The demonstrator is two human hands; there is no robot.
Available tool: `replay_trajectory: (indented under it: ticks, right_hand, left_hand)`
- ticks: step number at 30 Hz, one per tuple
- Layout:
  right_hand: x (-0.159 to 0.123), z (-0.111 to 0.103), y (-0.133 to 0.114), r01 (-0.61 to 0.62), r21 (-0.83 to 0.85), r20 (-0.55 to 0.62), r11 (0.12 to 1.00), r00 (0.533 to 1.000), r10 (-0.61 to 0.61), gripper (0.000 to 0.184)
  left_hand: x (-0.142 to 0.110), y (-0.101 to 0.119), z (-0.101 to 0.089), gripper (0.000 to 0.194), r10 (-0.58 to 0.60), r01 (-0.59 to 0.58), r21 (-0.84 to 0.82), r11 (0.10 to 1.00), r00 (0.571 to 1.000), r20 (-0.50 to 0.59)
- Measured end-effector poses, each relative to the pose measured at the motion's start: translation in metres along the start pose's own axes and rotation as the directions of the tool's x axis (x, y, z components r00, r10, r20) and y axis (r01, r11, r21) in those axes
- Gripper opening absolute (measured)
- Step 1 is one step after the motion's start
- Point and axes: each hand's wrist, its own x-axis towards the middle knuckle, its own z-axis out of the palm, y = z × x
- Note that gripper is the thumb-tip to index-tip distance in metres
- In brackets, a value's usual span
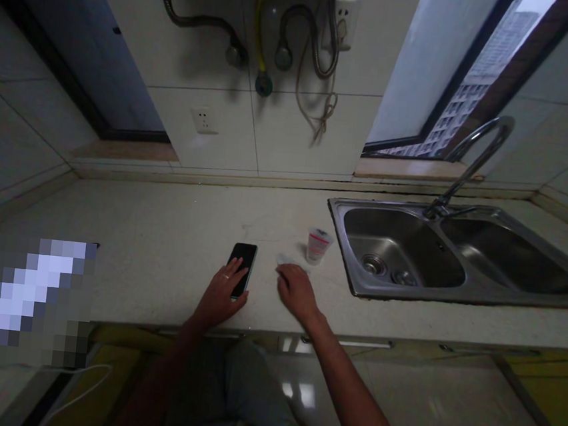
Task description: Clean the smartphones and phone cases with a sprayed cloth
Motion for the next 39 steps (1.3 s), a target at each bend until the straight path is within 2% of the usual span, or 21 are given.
replay_trajectory:
  ticks: [4,9,15,19,22,27,31,34,36,37,38,39]
  right_hand:
    - [0.001,-0.004,-0.002,-0.019,-0.011,-0.110,1.000,0.994,0.018,0.027]
    - [0.002,-0.001,0.001,-0.039,-0.087,-0.118,0.995,0.993,0.028,0.025]
    - [0.004,0.002,0.005,-0.065,-0.235,-0.075,0.970,0.996,0.049,0.024]
    - [0.004,0.001,0.002,-0.084,-0.309,-0.069,0.947,0.995,0.066,0.024]
    - [0.003,0.001,-0.003,-0.097,-0.350,-0.067,0.932,0.995,0.078,0.024]
    - [0.002,0.000,-0.006,-0.042,-0.380,-0.045,0.924,0.999,0.026,0.029]
    - [0.001,0.003,-0.006,-0.080,-0.372,-0.084,0.925,0.995,0.052,0.036]
    - [0.001,0.012,-0.013,-0.136,-0.178,-0.149,0.975,0.983,0.110,0.037]
    - [0.002,0.024,-0.025,-0.198,0.109,-0.180,0.974,0.960,0.216,0.041]
    - [0.003,0.032,-0.034,-0.244,0.293,-0.132,0.924,0.947,0.292,0.043]
    - [0.005,0.039,-0.043,-0.291,0.479,-0.043,0.828,0.935,0.353,0.046]
    - [0.007,0.046,-0.053,-0.339,0.636,0.073,0.693,0.921,0.383,0.048]
  left_hand:
    - [0.002,0.000,0.010,0.082,-0.148,0.148,-0.011,0.989,0.983,-0.110]
    - [0.003,0.000,0.014,0.093,-0.257,0.249,-0.068,0.966,0.949,-0.184]
    - [0.007,-0.006,0.010,0.083,-0.358,0.336,-0.130,0.933,0.905,-0.231]
    - [0.008,-0.006,0.004,0.079,-0.361,0.331,-0.158,0.930,0.902,-0.235]
    - [0.005,-0.002,-0.002,0.077,-0.373,0.344,-0.154,0.926,0.897,-0.236]
    - [-0.003,0.011,-0.014,0.077,-0.429,0.419,-0.090,0.904,0.880,-0.204]
    - [-0.007,0.016,-0.017,0.078,-0.489,0.483,-0.083,0.871,0.844,-0.220]
    - [-0.007,0.015,-0.016,0.078,-0.559,0.528,-0.183,0.829,0.786,-0.263]
    - [-0.006,0.014,-0.014,0.081,-0.576,0.499,-0.294,0.815,0.753,-0.319]
    - [-0.005,0.013,-0.013,0.083,-0.572,0.461,-0.351,0.815,0.740,-0.355]
    - [-0.005,0.013,-0.012,0.085,-0.561,0.411,-0.406,0.816,0.731,-0.388]
    - [-0.004,0.013,-0.010,0.087,-0.550,0.358,-0.457,0.814,0.727,-0.411]
